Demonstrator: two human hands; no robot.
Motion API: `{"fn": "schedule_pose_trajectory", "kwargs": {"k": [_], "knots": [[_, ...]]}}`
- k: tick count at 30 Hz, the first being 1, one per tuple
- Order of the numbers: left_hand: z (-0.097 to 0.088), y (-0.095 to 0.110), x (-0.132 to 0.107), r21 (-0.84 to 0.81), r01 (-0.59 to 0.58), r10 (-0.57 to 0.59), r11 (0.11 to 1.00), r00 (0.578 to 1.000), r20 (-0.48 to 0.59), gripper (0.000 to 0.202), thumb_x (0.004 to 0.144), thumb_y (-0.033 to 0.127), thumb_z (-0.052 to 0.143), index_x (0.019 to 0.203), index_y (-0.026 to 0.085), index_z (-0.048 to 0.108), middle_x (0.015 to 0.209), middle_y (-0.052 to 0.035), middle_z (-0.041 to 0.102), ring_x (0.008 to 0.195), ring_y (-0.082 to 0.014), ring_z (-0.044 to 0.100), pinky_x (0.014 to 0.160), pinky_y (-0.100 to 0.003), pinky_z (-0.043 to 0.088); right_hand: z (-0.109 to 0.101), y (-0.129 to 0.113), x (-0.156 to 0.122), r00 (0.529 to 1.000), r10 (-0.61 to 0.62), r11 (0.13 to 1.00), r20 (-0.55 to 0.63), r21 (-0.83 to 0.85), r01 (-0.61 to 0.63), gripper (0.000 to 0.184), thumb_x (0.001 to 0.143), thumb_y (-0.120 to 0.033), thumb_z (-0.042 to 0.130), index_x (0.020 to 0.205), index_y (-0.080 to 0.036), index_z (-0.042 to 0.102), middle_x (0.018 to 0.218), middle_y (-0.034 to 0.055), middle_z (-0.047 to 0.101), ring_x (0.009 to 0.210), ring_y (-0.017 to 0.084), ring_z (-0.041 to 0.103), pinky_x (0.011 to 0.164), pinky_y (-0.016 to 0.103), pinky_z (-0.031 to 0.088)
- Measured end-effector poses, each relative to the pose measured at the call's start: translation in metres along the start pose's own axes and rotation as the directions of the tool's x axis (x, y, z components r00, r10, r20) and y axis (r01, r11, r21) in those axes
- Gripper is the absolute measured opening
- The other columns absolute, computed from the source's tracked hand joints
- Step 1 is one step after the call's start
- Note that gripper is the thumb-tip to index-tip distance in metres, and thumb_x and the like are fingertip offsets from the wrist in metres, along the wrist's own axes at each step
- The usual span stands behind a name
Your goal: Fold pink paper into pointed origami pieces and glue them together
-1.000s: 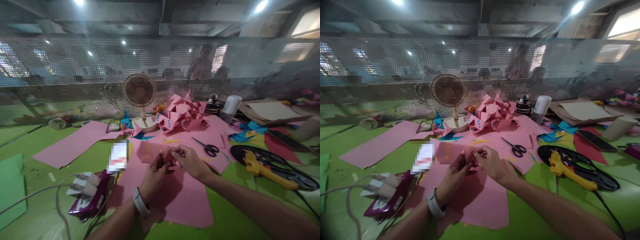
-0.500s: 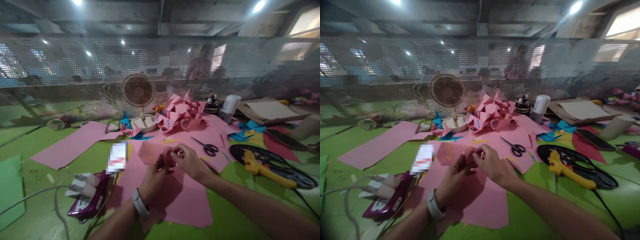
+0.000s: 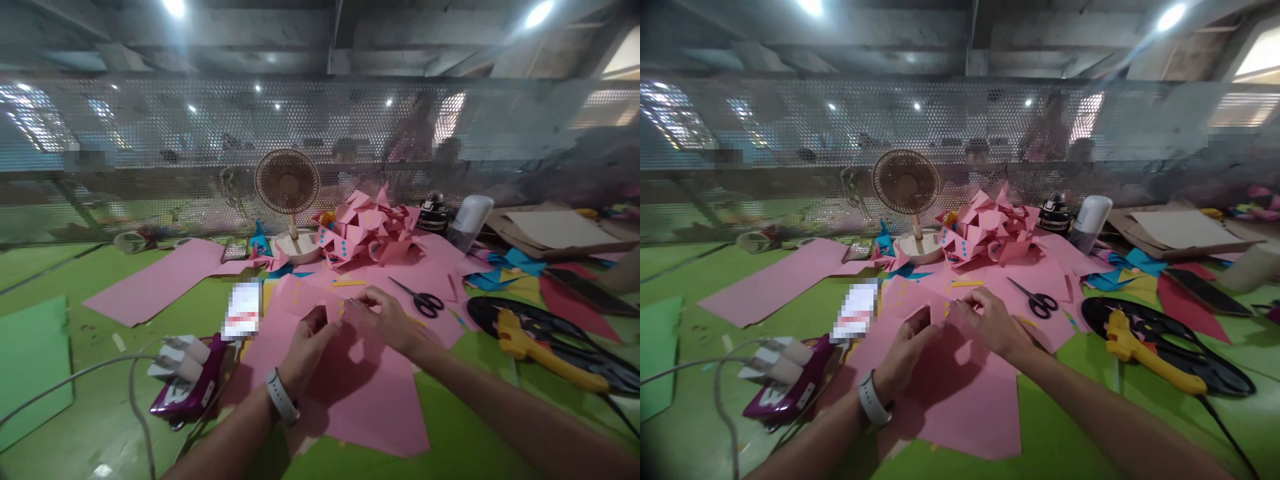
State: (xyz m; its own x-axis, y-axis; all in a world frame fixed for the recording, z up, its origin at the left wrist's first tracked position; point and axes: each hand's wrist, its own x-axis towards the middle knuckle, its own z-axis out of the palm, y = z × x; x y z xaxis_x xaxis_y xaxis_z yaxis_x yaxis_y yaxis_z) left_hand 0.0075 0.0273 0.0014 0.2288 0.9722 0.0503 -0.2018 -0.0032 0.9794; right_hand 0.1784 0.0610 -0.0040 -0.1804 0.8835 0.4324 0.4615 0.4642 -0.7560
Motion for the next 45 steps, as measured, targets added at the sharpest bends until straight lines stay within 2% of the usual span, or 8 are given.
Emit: {"fn": "schedule_pose_trajectory", "kwargs": {"k": [5, 17, 22, 27, 31, 34, 38, 45], "knots": [[-0.001, -0.003, 0.000, 0.073, 0.018, -0.006, 0.997, 0.986, -0.165, 0.029, 0.071, 0.042, 0.066, 0.071, 0.014, 0.060, 0.068, -0.0002, 0.055, 0.065, -0.0126, 0.049, 0.062, -0.025, 0.038, 0.005, 0.003, -0.004, 1.000, 0.018, 0.999, 0.014, 0.026, -0.019, 0.022, 0.084, -0.039, 0.051, 0.077, -0.020, 0.059, 0.078, 0.0009, 0.061, 0.075, 0.015, 0.055, 0.071, 0.027, 0.043], [-0.002, -0.002, 0.000, 0.096, -0.029, 0.038, 0.995, 0.996, -0.084, 0.028, 0.074, 0.044, 0.063, 0.074, 0.016, 0.058, 0.069, -0.0007, 0.057, 0.067, -0.0137, 0.052, 0.064, -0.025, 0.041, 0.002, -0.013, -0.004, 1.000, -0.011, 0.997, 0.003, 0.082, 0.011, 0.023, 0.083, -0.037, 0.053, 0.072, -0.017, 0.058, 0.072, 0.0015, 0.059, 0.071, 0.015, 0.055, 0.069, 0.027, 0.043], [-0.002, 0.007, 0.001, 0.005, -0.043, 0.043, 0.999, 0.999, 0.021, 0.037, 0.070, 0.038, 0.069, 0.100, 0.017, 0.059, 0.099, -0.0068, 0.062, 0.088, -0.0186, 0.058, 0.074, -0.028, 0.045, -0.006, -0.009, 0.003, 0.999, -0.008, 0.993, -0.042, 0.118, 0.013, 0.022, 0.082, -0.036, 0.052, 0.074, -0.017, 0.058, 0.071, 0.0013, 0.059, 0.068, 0.014, 0.054, 0.065, 0.026, 0.043], [-0.009, 0.009, 0.004, 0.045, 0.095, -0.096, 0.994, 0.995, 0.009, 0.035, 0.070, 0.042, 0.067, 0.089, 0.014, 0.061, 0.083, -0.0060, 0.064, 0.071, -0.0150, 0.062, 0.060, -0.023, 0.045, -0.010, -0.005, 0.009, 0.999, 0.012, 0.989, -0.048, 0.151, -0.005, 0.024, 0.078, -0.039, 0.056, 0.073, -0.016, 0.059, 0.071, 0.0019, 0.061, 0.066, 0.014, 0.055, 0.063, 0.026, 0.044], [-0.012, 0.010, 0.006, 0.074, 0.068, -0.065, 0.995, 0.997, -0.047, 0.035, 0.069, 0.045, 0.067, 0.082, 0.014, 0.057, 0.071, -0.0048, 0.063, 0.065, -0.0159, 0.062, 0.053, -0.022, 0.044, -0.031, -0.014, 0.020, 0.996, 0.025, 0.984, -0.081, 0.178, -0.010, 0.031, 0.081, -0.043, 0.052, 0.086, -0.014, 0.061, 0.076, 0.0041, 0.064, 0.067, 0.015, 0.059, 0.063, 0.027, 0.047], [-0.016, 0.009, 0.010, 0.040, 0.037, -0.031, 0.999, 0.989, -0.142, 0.041, 0.068, 0.044, 0.068, 0.094, 0.016, 0.053, 0.073, -0.0025, 0.063, 0.066, -0.0151, 0.063, 0.058, -0.023, 0.046, -0.064, -0.023, 0.027, 0.991, 0.031, 0.982, -0.133, 0.190, -0.006, 0.035, 0.082, -0.046, 0.049, 0.090, -0.014, 0.060, 0.081, 0.0054, 0.065, 0.071, 0.015, 0.060, 0.067, 0.028, 0.048], [-0.020, 0.005, 0.014, -0.029, 0.011, -0.018, 1.000, 0.967, -0.252, 0.054, 0.066, 0.045, 0.069, 0.107, 0.018, 0.047, 0.076, -0.0028, 0.064, 0.067, -0.0159, 0.063, 0.060, -0.025, 0.046, -0.092, -0.019, 0.025, 0.997, -0.017, 1.000, -0.072, -0.010, 0.016, 0.034, 0.085, -0.043, 0.043, 0.089, -0.014, 0.061, 0.083, 0.0058, 0.065, 0.070, 0.015, 0.061, 0.066, 0.028, 0.049], [-0.019, 0.000, 0.012, -0.043, 0.000, -0.010, 0.999, 0.973, -0.229, 0.043, 0.064, 0.045, 0.070, 0.091, 0.017, 0.052, 0.073, -0.0026, 0.063, 0.067, -0.0164, 0.063, 0.061, -0.025, 0.047, -0.092, -0.005, 0.001, 0.995, -0.029, 0.960, 0.091, -0.276, 0.053, 0.019, 0.078, -0.032, 0.053, 0.078, -0.018, 0.066, 0.079, 0.0044, 0.066, 0.071, 0.017, 0.057, 0.069, 0.030, 0.043]]}}
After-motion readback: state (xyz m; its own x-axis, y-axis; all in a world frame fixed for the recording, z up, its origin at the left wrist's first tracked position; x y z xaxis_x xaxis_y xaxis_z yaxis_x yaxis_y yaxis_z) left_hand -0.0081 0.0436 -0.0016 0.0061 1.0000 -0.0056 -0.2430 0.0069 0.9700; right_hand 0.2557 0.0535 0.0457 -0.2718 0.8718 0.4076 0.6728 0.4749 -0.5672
